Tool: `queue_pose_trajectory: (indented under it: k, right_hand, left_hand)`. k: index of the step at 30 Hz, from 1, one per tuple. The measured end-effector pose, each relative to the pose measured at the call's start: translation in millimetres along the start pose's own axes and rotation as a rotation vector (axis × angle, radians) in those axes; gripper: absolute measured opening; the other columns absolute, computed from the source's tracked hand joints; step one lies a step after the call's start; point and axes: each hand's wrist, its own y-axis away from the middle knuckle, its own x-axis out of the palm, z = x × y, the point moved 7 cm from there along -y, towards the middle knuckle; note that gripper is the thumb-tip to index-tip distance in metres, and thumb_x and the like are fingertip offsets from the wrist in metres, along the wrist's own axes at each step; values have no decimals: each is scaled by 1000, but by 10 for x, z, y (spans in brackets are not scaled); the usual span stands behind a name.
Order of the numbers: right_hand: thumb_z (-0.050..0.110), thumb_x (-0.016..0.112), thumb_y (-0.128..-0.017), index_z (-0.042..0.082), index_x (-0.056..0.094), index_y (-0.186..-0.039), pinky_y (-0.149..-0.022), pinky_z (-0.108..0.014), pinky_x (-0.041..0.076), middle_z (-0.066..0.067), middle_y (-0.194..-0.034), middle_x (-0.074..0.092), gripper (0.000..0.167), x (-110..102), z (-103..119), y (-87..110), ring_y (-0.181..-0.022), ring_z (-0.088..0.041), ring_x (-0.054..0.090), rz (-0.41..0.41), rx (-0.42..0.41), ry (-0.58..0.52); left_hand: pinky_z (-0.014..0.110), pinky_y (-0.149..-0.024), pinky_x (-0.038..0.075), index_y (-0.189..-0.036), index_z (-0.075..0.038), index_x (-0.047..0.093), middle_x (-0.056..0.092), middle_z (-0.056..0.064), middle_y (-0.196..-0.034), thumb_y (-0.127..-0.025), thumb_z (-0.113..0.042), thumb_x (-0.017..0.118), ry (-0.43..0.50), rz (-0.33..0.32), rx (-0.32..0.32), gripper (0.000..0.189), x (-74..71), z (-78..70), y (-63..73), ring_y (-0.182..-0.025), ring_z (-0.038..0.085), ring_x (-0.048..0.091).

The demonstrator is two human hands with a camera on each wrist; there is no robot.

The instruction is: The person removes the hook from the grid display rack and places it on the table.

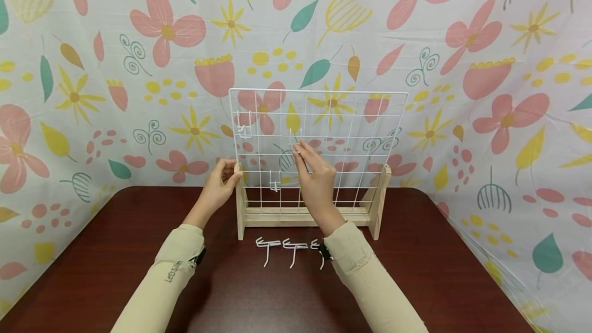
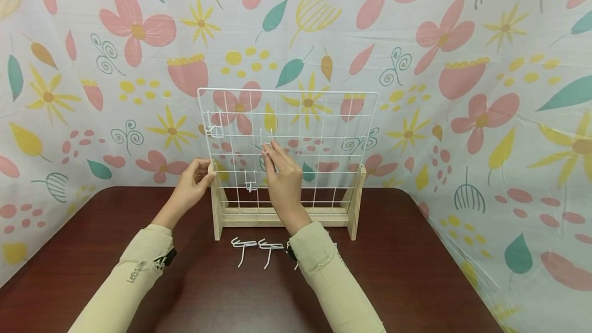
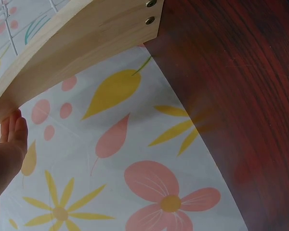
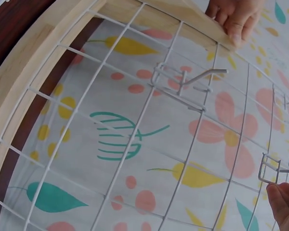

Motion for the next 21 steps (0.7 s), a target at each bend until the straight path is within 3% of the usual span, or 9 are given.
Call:
queue_pose_trajectory:
  k: [21]
  right_hand:
    - [5, 66, -91, -1, 72, -108, -86, -33, 54, -18, -116, 66, 19, -239, 45, 34, -107, -24, 65, 37, -41, -5]
  left_hand:
    - [50, -101, 42, -129, 6, 44, 54, 26, -120, -98, -13, 56, -27, 8, 11, 38, -4, -23, 7, -115, 38, 53]
